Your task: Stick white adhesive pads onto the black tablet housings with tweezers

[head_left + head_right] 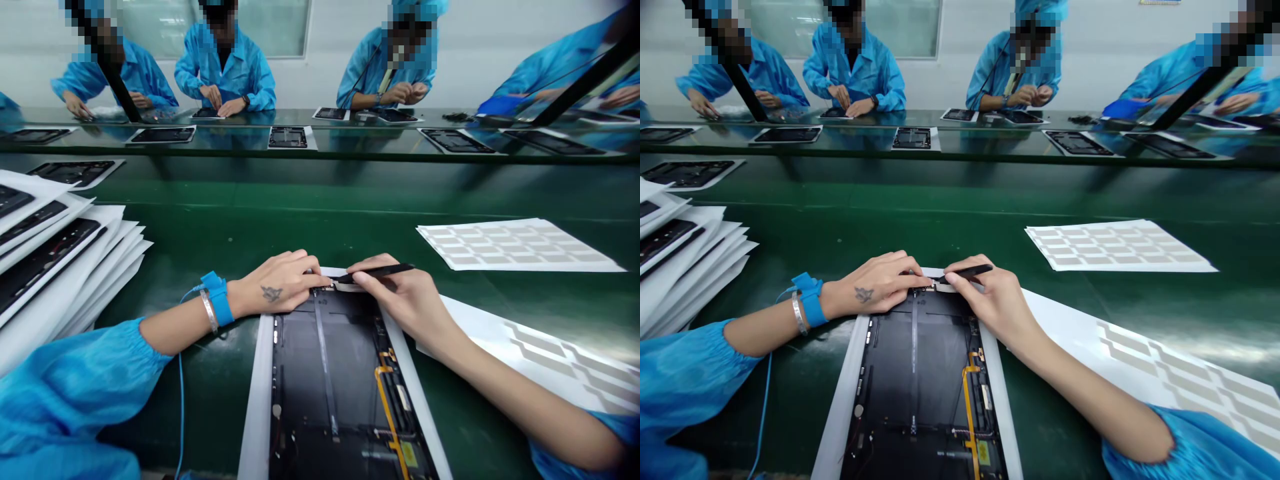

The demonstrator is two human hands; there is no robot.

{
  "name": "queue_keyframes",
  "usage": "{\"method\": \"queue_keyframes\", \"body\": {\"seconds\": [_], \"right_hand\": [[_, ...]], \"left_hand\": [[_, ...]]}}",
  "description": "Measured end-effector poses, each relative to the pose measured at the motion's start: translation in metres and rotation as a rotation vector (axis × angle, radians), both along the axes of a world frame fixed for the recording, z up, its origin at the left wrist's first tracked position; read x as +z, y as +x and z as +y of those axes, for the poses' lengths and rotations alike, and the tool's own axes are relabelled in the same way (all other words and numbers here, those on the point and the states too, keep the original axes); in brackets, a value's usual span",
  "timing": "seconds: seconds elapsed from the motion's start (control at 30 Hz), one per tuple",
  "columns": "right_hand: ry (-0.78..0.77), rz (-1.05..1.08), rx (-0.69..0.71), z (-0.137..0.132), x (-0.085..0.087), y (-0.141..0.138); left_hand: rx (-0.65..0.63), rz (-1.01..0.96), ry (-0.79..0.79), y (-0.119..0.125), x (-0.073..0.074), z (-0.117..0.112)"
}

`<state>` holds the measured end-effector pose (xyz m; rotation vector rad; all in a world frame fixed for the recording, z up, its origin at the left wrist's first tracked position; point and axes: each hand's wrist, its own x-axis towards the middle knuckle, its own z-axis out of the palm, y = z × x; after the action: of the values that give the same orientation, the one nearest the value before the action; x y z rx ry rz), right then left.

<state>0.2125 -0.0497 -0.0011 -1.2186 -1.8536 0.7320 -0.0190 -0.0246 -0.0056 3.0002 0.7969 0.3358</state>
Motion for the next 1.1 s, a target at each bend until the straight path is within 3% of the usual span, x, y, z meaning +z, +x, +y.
{"method": "queue_keyframes", "body": {"seconds": [0.17, 0.37, 0.53, 0.63, 0.83, 0.93, 1.1], "right_hand": [[0.109, -0.053, 0.094, -0.007, 0.001, -0.001], [0.109, -0.063, 0.024, -0.007, -0.001, -0.002], [0.109, -0.032, 0.103, -0.006, 0.001, -0.001], [0.021, -0.021, 0.056, -0.006, 0.004, 0.007], [-0.273, 0.290, -0.291, 0.000, -0.004, 0.033], [-0.358, 0.379, -0.310, 0.002, -0.007, 0.036], [-0.362, 0.360, -0.290, 0.002, -0.007, 0.034]], "left_hand": [[0.008, 0.012, 0.013, 0.000, 0.000, 0.000], [0.005, 0.008, 0.000, 0.000, 0.000, 0.000], [-0.002, 0.015, -0.009, 0.002, 0.001, -0.001], [0.000, 0.022, 0.000, 0.003, 0.000, -0.003], [-0.022, 0.060, 0.099, 0.004, -0.002, -0.005], [-0.021, 0.071, 0.095, 0.004, -0.001, -0.005], [-0.020, 0.103, 0.067, 0.004, 0.002, -0.005]]}}
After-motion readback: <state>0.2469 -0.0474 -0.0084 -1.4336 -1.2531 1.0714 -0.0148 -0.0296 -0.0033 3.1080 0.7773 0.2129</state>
